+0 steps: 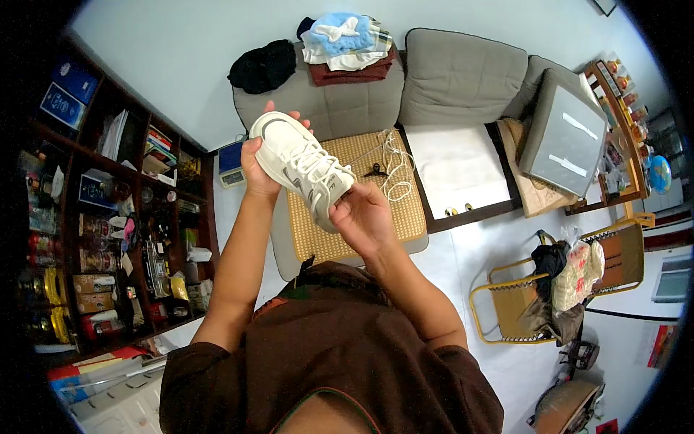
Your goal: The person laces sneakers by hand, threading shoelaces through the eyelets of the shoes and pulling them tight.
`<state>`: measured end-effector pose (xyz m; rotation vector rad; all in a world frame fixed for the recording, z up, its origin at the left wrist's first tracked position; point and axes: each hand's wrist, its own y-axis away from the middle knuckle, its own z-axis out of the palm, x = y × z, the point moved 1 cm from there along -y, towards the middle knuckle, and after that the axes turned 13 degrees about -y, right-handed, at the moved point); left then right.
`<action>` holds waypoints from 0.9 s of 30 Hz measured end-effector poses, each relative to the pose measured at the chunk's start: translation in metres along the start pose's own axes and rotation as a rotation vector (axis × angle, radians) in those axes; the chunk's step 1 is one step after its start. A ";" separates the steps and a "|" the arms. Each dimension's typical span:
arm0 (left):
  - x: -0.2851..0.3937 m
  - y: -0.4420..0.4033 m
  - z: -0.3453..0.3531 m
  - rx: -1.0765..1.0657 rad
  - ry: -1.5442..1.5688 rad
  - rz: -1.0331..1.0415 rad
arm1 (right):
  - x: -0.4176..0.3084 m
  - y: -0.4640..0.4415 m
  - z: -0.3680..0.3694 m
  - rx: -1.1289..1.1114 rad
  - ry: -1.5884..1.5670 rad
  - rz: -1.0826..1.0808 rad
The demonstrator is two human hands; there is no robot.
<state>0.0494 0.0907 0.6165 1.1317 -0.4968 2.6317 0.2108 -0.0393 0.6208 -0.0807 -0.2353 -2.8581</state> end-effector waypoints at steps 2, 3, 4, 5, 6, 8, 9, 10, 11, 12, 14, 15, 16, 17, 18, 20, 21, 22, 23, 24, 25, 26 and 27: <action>0.008 -0.001 0.003 -0.017 -0.032 0.007 | 0.005 -0.002 -0.006 0.019 0.001 0.010; 0.012 -0.002 0.006 -0.078 -0.024 0.014 | 0.010 -0.002 -0.010 0.073 0.028 0.000; 0.014 -0.003 0.010 -0.140 -0.014 0.022 | 0.013 -0.001 -0.013 0.128 0.059 -0.012; 0.016 -0.003 0.014 -0.201 -0.002 0.031 | 0.016 -0.001 -0.015 0.219 0.041 -0.004; 0.017 -0.003 0.016 -0.221 -0.012 0.029 | 0.017 -0.002 -0.019 0.234 0.020 -0.008; 0.019 -0.003 0.018 -0.260 -0.036 0.023 | 0.016 -0.009 -0.027 0.263 -0.027 -0.014; 0.019 -0.004 0.019 -0.243 -0.047 0.015 | 0.014 -0.011 -0.024 0.178 -0.118 0.018; 0.019 -0.006 0.021 -0.228 -0.058 0.009 | 0.013 -0.013 -0.024 0.126 -0.145 0.035; 0.019 -0.009 0.022 -0.212 -0.067 0.006 | 0.013 -0.016 -0.024 0.073 -0.169 0.054; 0.018 -0.010 0.022 -0.208 -0.051 -0.006 | 0.013 -0.018 -0.024 0.021 -0.192 0.075; 0.014 -0.012 0.019 -0.199 -0.021 -0.028 | 0.016 -0.018 -0.020 0.000 -0.139 0.042; 0.014 -0.013 0.018 -0.217 0.007 -0.033 | 0.017 -0.020 -0.023 -0.009 -0.110 0.024; 0.013 -0.013 0.017 -0.233 0.036 -0.038 | 0.017 -0.020 -0.024 -0.016 -0.081 0.007; 0.011 -0.011 0.016 -0.247 0.064 -0.043 | 0.017 -0.019 -0.025 -0.015 -0.032 -0.039; 0.006 -0.010 0.010 -0.159 0.009 -0.069 | 0.017 -0.019 -0.024 -0.013 0.018 -0.083; -0.004 -0.012 -0.006 0.014 -0.100 -0.123 | 0.012 -0.021 -0.026 -0.033 0.075 -0.142; -0.008 -0.009 -0.005 0.076 -0.184 -0.055 | 0.005 -0.024 -0.031 -0.057 0.084 -0.161; -0.013 -0.004 -0.001 0.209 -0.401 0.012 | -0.001 -0.025 -0.031 -0.080 0.092 -0.179; -0.018 0.005 0.005 0.342 -0.618 0.081 | -0.005 -0.024 -0.029 -0.070 0.059 -0.190; -0.022 0.015 0.011 0.473 -0.836 0.151 | -0.006 -0.024 -0.029 -0.080 0.048 -0.192; -0.024 0.025 0.018 0.405 -1.008 0.232 | -0.008 -0.024 -0.031 -0.089 0.037 -0.194; -0.024 0.037 0.026 0.333 -1.175 0.315 | -0.009 -0.024 -0.035 -0.098 0.028 -0.197; -0.024 0.046 0.035 0.259 -1.339 0.401 | -0.011 -0.026 -0.041 -0.090 0.027 -0.190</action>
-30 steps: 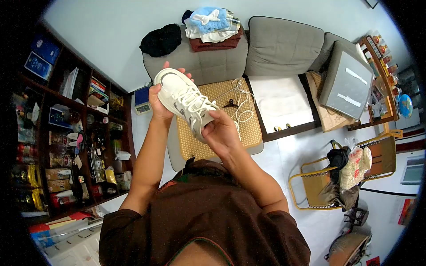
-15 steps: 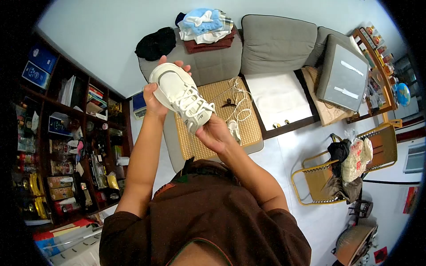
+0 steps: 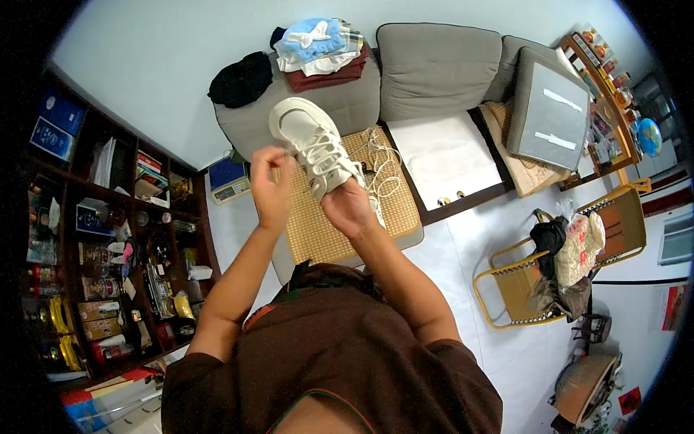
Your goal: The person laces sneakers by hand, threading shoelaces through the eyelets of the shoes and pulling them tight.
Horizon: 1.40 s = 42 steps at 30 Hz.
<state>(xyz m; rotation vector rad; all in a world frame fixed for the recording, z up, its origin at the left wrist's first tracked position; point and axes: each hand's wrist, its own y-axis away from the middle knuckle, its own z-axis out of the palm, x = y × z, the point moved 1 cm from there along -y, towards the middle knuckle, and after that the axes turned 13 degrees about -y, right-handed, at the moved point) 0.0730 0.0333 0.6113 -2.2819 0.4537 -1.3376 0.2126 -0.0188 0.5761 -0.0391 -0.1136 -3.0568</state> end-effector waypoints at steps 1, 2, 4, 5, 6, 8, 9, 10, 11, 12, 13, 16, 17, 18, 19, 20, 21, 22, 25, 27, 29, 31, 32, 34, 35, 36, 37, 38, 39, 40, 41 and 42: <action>0.014 0.005 0.002 -0.028 -0.068 0.105 | -0.001 0.001 -0.001 0.015 0.021 0.006; 0.030 0.010 0.005 -0.053 -0.136 0.211 | 0.000 0.003 -0.002 0.029 0.043 0.014; 0.043 0.015 0.009 -0.076 -0.244 0.331 | 0.002 0.004 -0.003 0.033 0.103 0.045; 0.044 0.016 0.009 -0.077 -0.284 0.343 | 0.001 0.005 -0.002 0.024 0.136 0.027; 0.045 0.017 0.009 -0.079 -0.324 0.356 | 0.002 0.006 0.005 0.015 0.167 0.008; 0.044 0.016 0.011 -0.098 -0.330 0.344 | 0.001 0.007 0.008 0.012 0.192 -0.019; 0.043 0.016 0.011 -0.109 -0.332 0.337 | 0.001 0.007 0.007 0.019 0.186 -0.025; 0.044 0.017 0.011 -0.121 -0.342 0.347 | 0.000 0.007 0.007 0.025 0.179 -0.033; 0.044 0.017 0.011 -0.133 -0.352 0.358 | 0.000 0.008 0.006 0.024 0.171 -0.033; 0.044 0.017 0.010 -0.143 -0.364 0.369 | 0.000 0.009 0.006 0.023 0.163 -0.032; 0.044 0.016 0.009 -0.153 -0.305 0.350 | 0.001 0.009 0.006 0.021 0.154 -0.032; 0.045 0.016 0.007 -0.205 -0.158 0.320 | -0.002 0.011 0.003 -0.022 0.148 -0.040; 0.045 0.015 0.007 -0.234 -0.130 0.330 | -0.003 0.012 0.002 -0.017 0.146 -0.039; 0.043 0.015 0.006 -0.262 -0.103 0.339 | -0.003 0.012 0.000 -0.011 0.144 -0.038; 0.041 0.016 0.004 -0.308 -0.038 0.301 | -0.003 0.011 -0.001 -0.006 0.142 -0.035; 0.040 0.016 0.002 -0.353 0.027 0.263 | -0.003 0.012 -0.002 -0.013 0.133 -0.030; 0.037 0.016 0.001 -0.397 0.092 0.224 | -0.004 0.012 -0.003 -0.021 0.124 -0.024; 0.037 0.015 -0.001 -0.443 0.130 0.199 | -0.005 0.013 -0.003 -0.030 0.115 -0.019; 0.032 0.011 -0.009 -0.565 0.215 0.155 | -0.005 0.018 0.003 -0.011 0.108 -0.002; 0.027 0.008 -0.010 -0.617 0.234 0.171 | -0.005 0.018 0.004 0.009 0.100 -0.008; 0.030 0.009 -0.011 -0.571 0.211 0.110 | -0.004 0.016 0.003 0.031 0.074 -0.009; 0.034 0.013 -0.012 -0.465 0.133 0.087 | -0.003 0.013 0.000 0.055 0.032 -0.005; 0.037 0.018 -0.013 -0.383 0.068 0.097 | -0.002 0.013 -0.001 0.046 0.044 -0.016; 0.042 0.027 -0.010 -0.295 -0.031 0.132 | -0.002 0.015 -0.002 0.029 0.069 -0.040; 0.042 0.033 -0.007 -0.291 -0.066 0.155 | -0.001 0.017 -0.002 0.013 0.069 -0.035; 0.044 0.037 -0.004 -0.286 -0.101 0.175 | 0.001 0.019 -0.001 -0.002 0.068 -0.028; 0.048 0.040 -0.002 -0.255 -0.144 0.179 | 0.001 0.021 -0.002 -0.017 0.068 -0.018; 0.052 0.041 0.001 -0.223 -0.188 0.183 | 0.000 0.021 -0.003 -0.009 0.084 -0.014; 0.056 0.040 0.000 -0.191 -0.232 0.188 | 0.000 0.021 -0.004 -0.002 0.099 -0.011; 0.057 0.038 -0.003 -0.234 -0.273 0.188 | 0.001 0.020 -0.005 0.004 0.114 -0.011; 0.059 0.035 -0.007 -0.280 -0.313 0.187 | 0.001 0.022 -0.004 -0.014 0.104 -0.001; 0.060 0.033 -0.010 -0.324 -0.352 0.185 | 0.001 0.026 0.005 -0.033 0.094 0.009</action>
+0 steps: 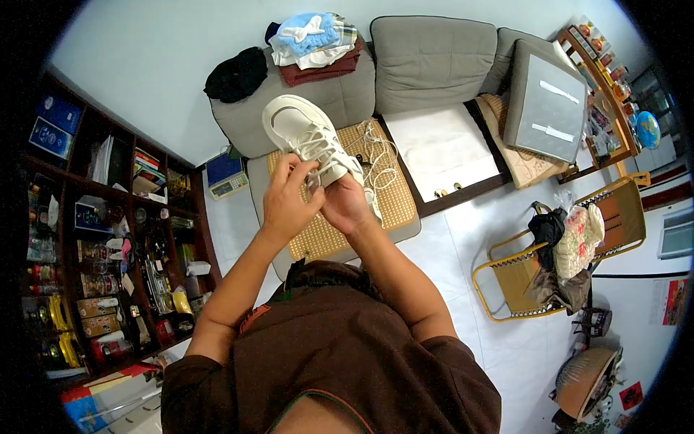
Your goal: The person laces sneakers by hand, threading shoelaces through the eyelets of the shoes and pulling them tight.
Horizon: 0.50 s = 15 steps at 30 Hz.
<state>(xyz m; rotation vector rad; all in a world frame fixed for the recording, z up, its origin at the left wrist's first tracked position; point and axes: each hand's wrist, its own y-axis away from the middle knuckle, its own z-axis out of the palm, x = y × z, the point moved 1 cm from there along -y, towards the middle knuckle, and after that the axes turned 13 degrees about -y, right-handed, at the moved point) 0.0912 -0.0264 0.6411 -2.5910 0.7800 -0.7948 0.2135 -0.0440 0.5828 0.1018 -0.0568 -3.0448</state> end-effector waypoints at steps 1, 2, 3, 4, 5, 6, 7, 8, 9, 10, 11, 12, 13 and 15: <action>0.000 -0.001 -0.002 -0.026 -0.018 -0.003 | -0.001 0.002 0.005 -0.021 -0.010 0.011; 0.000 -0.002 -0.004 -0.052 -0.038 -0.008 | -0.001 0.002 0.005 -0.014 -0.016 0.013; 0.000 -0.003 -0.005 -0.078 -0.059 -0.011 | -0.002 0.002 0.004 -0.007 -0.023 0.013; -0.005 -0.002 -0.003 -0.051 0.008 -0.016 | -0.003 0.002 0.004 -0.001 -0.030 0.012; -0.013 0.000 0.001 -0.022 0.076 -0.018 | -0.003 0.001 0.003 0.019 -0.058 0.013; -0.019 -0.001 0.001 0.006 0.145 -0.021 | -0.004 0.000 0.002 0.040 -0.086 0.015; -0.027 -0.002 -0.001 0.149 0.196 -0.091 | -0.006 0.000 0.003 0.062 -0.114 0.017; -0.033 -0.005 -0.004 0.289 0.246 -0.160 | -0.008 0.001 0.005 0.078 -0.116 0.035; -0.038 -0.009 -0.006 0.427 0.296 -0.231 | -0.008 0.003 0.008 0.081 -0.064 0.038; -0.041 -0.016 -0.009 0.389 0.474 -0.294 | -0.006 0.006 0.010 0.087 -0.011 0.040; -0.042 -0.027 -0.014 0.353 0.653 -0.356 | -0.004 0.008 0.011 0.090 0.045 0.044; -0.046 -0.036 -0.017 0.319 0.832 -0.415 | 0.001 0.008 0.004 0.059 -0.006 0.099; -0.052 -0.041 -0.018 0.275 0.897 -0.457 | 0.006 0.010 0.005 0.075 -0.039 0.120; -0.064 -0.048 -0.019 0.183 1.020 -0.543 | 0.015 0.012 0.010 0.108 -0.112 0.163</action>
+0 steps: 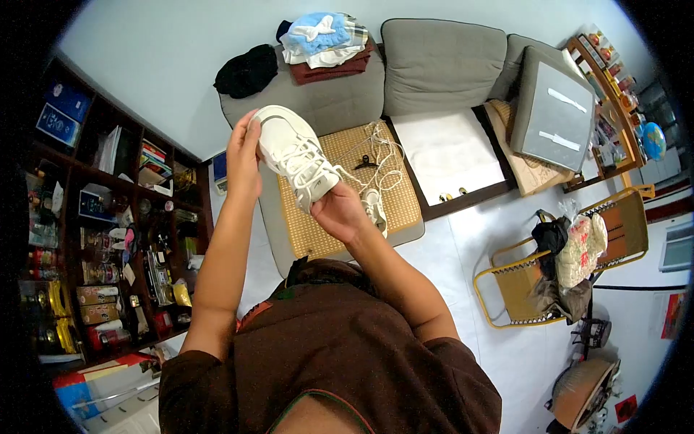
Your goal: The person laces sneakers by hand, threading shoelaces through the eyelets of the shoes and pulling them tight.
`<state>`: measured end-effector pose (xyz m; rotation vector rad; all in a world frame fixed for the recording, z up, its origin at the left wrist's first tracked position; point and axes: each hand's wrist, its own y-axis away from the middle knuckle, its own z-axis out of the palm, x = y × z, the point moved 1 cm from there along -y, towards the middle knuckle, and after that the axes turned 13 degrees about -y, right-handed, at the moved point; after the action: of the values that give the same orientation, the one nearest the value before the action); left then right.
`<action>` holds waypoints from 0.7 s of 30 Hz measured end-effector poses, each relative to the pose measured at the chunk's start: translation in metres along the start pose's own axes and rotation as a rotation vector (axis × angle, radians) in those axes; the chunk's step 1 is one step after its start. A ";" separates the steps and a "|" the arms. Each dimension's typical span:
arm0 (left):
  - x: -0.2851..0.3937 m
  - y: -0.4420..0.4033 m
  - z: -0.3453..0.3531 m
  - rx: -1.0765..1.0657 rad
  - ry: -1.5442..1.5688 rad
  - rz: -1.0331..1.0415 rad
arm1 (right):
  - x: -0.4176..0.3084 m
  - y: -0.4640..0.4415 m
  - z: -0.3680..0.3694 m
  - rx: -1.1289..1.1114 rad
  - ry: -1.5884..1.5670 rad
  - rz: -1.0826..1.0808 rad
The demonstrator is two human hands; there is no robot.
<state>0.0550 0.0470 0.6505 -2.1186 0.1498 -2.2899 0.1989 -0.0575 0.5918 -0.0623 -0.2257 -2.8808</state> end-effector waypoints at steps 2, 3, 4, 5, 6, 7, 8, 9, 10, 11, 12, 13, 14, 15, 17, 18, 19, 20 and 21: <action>-0.010 -0.006 -0.005 -0.002 0.040 -0.035 | 0.000 -0.001 -0.004 -0.006 0.026 -0.009; -0.014 -0.006 -0.006 0.014 0.068 -0.046 | -0.001 0.000 -0.002 -0.012 0.051 -0.009; -0.020 -0.006 -0.006 0.032 0.096 -0.061 | -0.002 0.002 0.000 -0.014 0.075 -0.009; -0.027 -0.007 -0.007 0.044 0.134 -0.075 | 0.000 0.004 0.003 -0.035 0.102 -0.006; -0.030 -0.010 -0.009 0.053 0.170 -0.089 | 0.000 0.003 0.001 -0.013 0.073 -0.004; -0.033 -0.012 -0.010 0.061 0.207 -0.098 | 0.001 0.000 -0.003 0.004 0.044 -0.004; -0.036 -0.013 -0.011 0.047 0.211 -0.092 | 0.002 -0.004 -0.006 0.020 0.019 -0.003; -0.035 -0.013 -0.011 0.037 0.215 -0.085 | 0.002 -0.007 -0.010 0.041 0.007 -0.023; -0.034 -0.013 -0.012 0.032 0.217 -0.076 | 0.002 -0.009 -0.012 0.047 0.027 -0.029; -0.032 -0.012 -0.012 0.014 0.199 -0.066 | 0.001 -0.009 -0.013 0.051 0.045 -0.033; -0.025 -0.008 -0.010 -0.007 0.180 -0.058 | 0.001 -0.010 -0.015 0.057 0.061 -0.041; -0.020 -0.006 -0.008 -0.031 0.162 -0.052 | 0.001 -0.011 -0.018 0.072 0.077 -0.043; -0.017 -0.005 -0.006 -0.054 0.146 -0.044 | 0.000 -0.013 -0.021 0.082 0.081 -0.032; -0.015 -0.004 -0.004 -0.077 0.130 -0.035 | -0.002 -0.015 -0.024 0.091 0.085 -0.020; -0.011 -0.002 0.000 -0.108 0.103 -0.054 | -0.003 -0.017 -0.025 0.095 0.097 -0.008; -0.010 -0.002 0.003 -0.113 0.092 -0.083 | -0.003 -0.017 -0.023 0.091 0.103 -0.004; -0.010 -0.003 0.005 -0.117 0.081 -0.112 | -0.004 -0.018 -0.022 0.087 0.109 0.000; -0.011 -0.003 0.005 -0.130 0.081 -0.103 | -0.006 -0.020 -0.022 0.080 0.118 -0.018; -0.013 -0.004 0.005 -0.145 0.080 -0.095 | -0.006 -0.021 -0.022 0.074 0.126 -0.038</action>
<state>0.0610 0.0517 0.6385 -2.1437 0.2273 -2.4918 0.1992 -0.0390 0.5668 0.1378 -0.3123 -2.8972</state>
